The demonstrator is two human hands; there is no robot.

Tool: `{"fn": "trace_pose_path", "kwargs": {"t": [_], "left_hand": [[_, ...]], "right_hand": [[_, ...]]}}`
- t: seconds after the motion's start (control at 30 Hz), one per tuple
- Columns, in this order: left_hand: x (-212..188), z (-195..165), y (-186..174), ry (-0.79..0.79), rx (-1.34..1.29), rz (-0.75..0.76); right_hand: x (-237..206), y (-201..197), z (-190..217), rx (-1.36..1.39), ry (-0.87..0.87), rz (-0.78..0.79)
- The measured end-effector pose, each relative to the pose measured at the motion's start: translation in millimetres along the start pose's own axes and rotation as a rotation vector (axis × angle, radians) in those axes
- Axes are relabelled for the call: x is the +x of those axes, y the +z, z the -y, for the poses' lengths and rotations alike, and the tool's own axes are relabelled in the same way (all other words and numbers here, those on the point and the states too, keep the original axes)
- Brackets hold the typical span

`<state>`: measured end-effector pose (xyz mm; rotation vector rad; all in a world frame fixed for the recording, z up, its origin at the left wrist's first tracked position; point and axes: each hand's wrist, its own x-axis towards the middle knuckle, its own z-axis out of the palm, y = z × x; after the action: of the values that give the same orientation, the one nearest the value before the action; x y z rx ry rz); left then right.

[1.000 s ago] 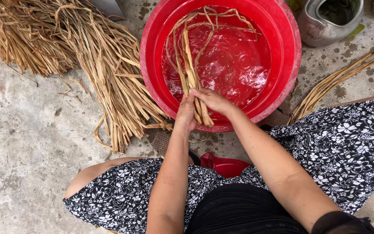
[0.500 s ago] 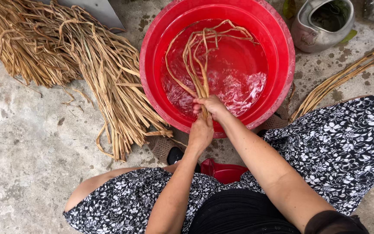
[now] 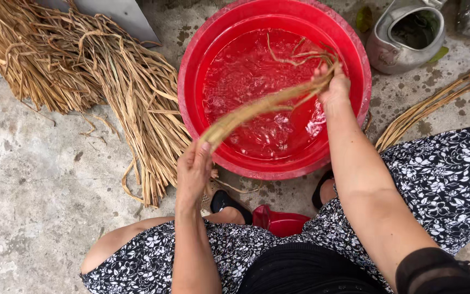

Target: The person sits on the ground in front of a red basin of water and washes bundles of dried leaf strips. They dip each bundle in the water, rub and squeeze the strips with both hands, then set the washed bundle aside and take the next one from the pile.

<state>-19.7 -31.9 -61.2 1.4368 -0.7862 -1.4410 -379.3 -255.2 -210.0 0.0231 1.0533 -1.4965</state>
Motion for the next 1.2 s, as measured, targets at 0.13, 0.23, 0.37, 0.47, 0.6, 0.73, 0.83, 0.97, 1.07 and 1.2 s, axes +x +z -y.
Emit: {"fn": "trace_pose_path", "kwargs": {"t": [0.13, 0.23, 0.37, 0.47, 0.6, 0.73, 0.83, 0.97, 1.07, 1.2], "left_hand": [[45, 44, 21, -0.036, -0.061, 0.135], [66, 90, 54, -0.271, 0.019, 0.143], [56, 133, 89, -0.348, 0.386, 0.039], [36, 133, 111, -0.256, 0.27, 0.157], [32, 101, 118, -0.247, 0.126, 0.34], [81, 86, 92, -0.153, 0.071, 0.275], [127, 106, 72, -0.111, 0.242, 0.194], [164, 152, 68, -0.149, 0.97, 0.208], [167, 177, 69, -0.167, 1.426, 0.419], [164, 191, 74, -0.608, 0.96, 0.33]], "right_hand": [[-65, 35, -43, -0.398, 0.263, 0.183], [-124, 35, -118, -0.459, 0.456, 0.863], [-126, 8, -169, -0.728, 0.469, 0.377], [-76, -9, -142, -0.757, 0.381, 0.126], [-21, -17, -62, -0.507, 0.104, 0.082], [-31, -11, -47, -0.306, 0.014, 0.086], [-69, -9, -94, -0.587, 0.155, -0.085], [-117, -13, -165, -1.212, 0.073, 0.464], [-120, -15, -162, -1.297, 0.273, 0.578], [-101, -18, -119, -1.063, 0.495, -0.072]]}}
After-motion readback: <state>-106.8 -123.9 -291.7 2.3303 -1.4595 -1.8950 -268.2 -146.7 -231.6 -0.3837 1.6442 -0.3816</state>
